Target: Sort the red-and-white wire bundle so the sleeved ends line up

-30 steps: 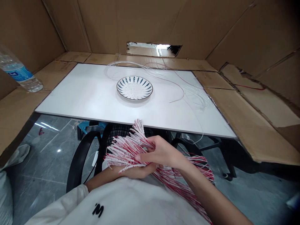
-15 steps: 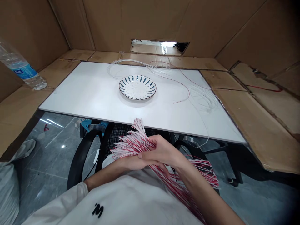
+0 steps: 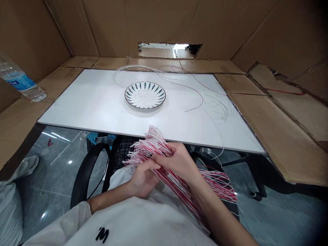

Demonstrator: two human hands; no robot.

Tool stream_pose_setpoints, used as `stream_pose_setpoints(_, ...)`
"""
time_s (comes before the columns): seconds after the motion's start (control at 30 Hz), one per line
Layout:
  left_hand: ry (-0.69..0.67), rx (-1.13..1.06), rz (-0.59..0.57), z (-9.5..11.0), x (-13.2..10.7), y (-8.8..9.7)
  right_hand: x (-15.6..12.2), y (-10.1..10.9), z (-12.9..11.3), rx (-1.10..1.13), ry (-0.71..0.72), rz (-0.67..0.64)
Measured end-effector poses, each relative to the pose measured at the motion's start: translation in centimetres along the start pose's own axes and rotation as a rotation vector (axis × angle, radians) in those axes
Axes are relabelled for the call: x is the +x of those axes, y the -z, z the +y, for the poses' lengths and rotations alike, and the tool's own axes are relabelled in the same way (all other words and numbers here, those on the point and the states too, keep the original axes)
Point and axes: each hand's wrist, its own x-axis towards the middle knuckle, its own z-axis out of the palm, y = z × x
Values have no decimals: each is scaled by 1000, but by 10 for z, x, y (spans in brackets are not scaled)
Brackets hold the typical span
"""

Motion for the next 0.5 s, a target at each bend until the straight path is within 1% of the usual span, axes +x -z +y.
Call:
stream_pose_setpoints(0.07, -22, 8, -41, 1, 0, 2, -2, 3, -2, -14, 19, -1)
stream_pose_setpoints(0.13, -52, 82, -104, 0, 1, 4, -5, 5, -6, 9, 0, -45)
stream_pose_setpoints(0.23, -93, 170, -163, -1, 4, 6, -9, 5, -11, 156, -95, -116)
stream_pose_setpoints(0.3, -123, 201, -180, -1, 6, 6, -10, 5, -13, 273, -114, -139)
stream_pose_setpoints(0.37, -156, 236, -203, -1, 6, 7, -9, 6, -14, 347, -82, -90)
stream_pose_setpoints(0.47, -209, 306, -241, 0, 6, 7, -9, 8, -13, 362, -48, 98)
stream_pose_setpoints(0.5, -222, 328, -250, 0, 6, 7, -9, 8, -13, 355, -49, 138)
